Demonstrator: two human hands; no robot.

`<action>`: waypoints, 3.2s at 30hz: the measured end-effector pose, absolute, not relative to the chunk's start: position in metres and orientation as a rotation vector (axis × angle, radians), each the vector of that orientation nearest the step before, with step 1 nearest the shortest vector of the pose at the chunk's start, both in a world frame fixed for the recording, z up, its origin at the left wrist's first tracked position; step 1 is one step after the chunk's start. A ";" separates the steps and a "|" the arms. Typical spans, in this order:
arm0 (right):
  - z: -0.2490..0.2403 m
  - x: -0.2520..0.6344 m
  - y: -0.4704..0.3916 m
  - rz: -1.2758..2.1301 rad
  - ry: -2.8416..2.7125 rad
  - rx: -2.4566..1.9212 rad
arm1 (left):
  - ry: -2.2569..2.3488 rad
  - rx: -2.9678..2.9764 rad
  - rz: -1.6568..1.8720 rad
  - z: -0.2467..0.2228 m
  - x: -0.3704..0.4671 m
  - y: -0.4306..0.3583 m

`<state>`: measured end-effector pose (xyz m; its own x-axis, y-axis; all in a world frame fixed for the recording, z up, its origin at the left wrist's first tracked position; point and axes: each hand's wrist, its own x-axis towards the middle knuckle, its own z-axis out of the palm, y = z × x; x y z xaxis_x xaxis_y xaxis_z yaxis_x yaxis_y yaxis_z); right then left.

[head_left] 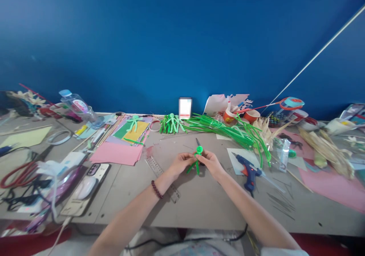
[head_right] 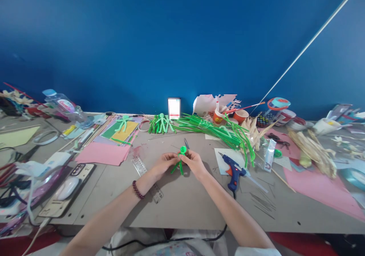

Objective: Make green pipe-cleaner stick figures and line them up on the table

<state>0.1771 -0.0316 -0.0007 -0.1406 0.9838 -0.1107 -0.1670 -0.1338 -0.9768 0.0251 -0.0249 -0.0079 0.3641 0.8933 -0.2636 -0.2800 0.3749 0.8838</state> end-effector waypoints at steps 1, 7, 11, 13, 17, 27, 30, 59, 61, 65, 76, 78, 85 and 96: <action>-0.001 0.177 -0.031 1.475 -1.120 -1.092 | 0.872 0.847 0.894 -0.008 0.026 -0.025; -0.008 0.178 -0.031 1.539 -1.068 -1.039 | 0.868 0.734 0.955 -0.007 0.027 -0.022; -0.007 0.175 -0.031 1.586 -1.029 -1.037 | 0.860 0.643 1.041 -0.004 0.022 -0.017; -0.006 0.175 -0.032 1.565 -1.057 -1.055 | 0.853 0.635 1.075 -0.002 0.019 -0.015; -0.006 0.175 -0.031 1.466 -1.106 -1.160 | 0.854 0.643 1.104 -0.001 0.018 -0.014; -0.012 0.179 -0.028 1.306 -1.265 -1.202 | 0.923 0.631 1.177 -0.004 0.019 -0.011; -0.016 0.179 -0.027 1.253 -1.334 -1.217 | 0.971 0.695 1.165 -0.004 0.017 -0.010; -0.005 0.178 -0.030 1.445 -1.389 -1.256 | 0.995 0.908 1.281 -0.003 0.017 -0.010; -0.005 0.179 -0.030 1.455 -1.409 -1.264 | 0.986 0.925 1.275 -0.004 0.016 -0.009; -0.005 0.179 -0.029 1.409 -1.433 -1.229 | 0.982 0.971 1.243 -0.006 0.013 -0.006; -0.007 0.176 -0.029 1.395 -1.353 -1.200 | 0.919 0.867 1.141 -0.006 0.018 -0.009; -0.008 0.176 -0.029 1.423 -1.333 -1.192 | 0.937 0.839 1.164 -0.006 0.018 -0.008; -0.003 0.178 -0.032 1.549 -1.210 -1.106 | 0.932 0.834 1.175 -0.004 0.017 -0.008; -0.016 0.182 -0.027 1.551 -1.301 -1.094 | 0.951 0.915 1.165 -0.001 0.018 -0.012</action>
<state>0.1818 -0.0273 -0.0155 -0.2901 0.9504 -0.1125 -0.0544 -0.1338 -0.9895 0.0178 -0.0117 -0.0012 0.1329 0.9837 -0.1214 -0.3160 0.1582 0.9355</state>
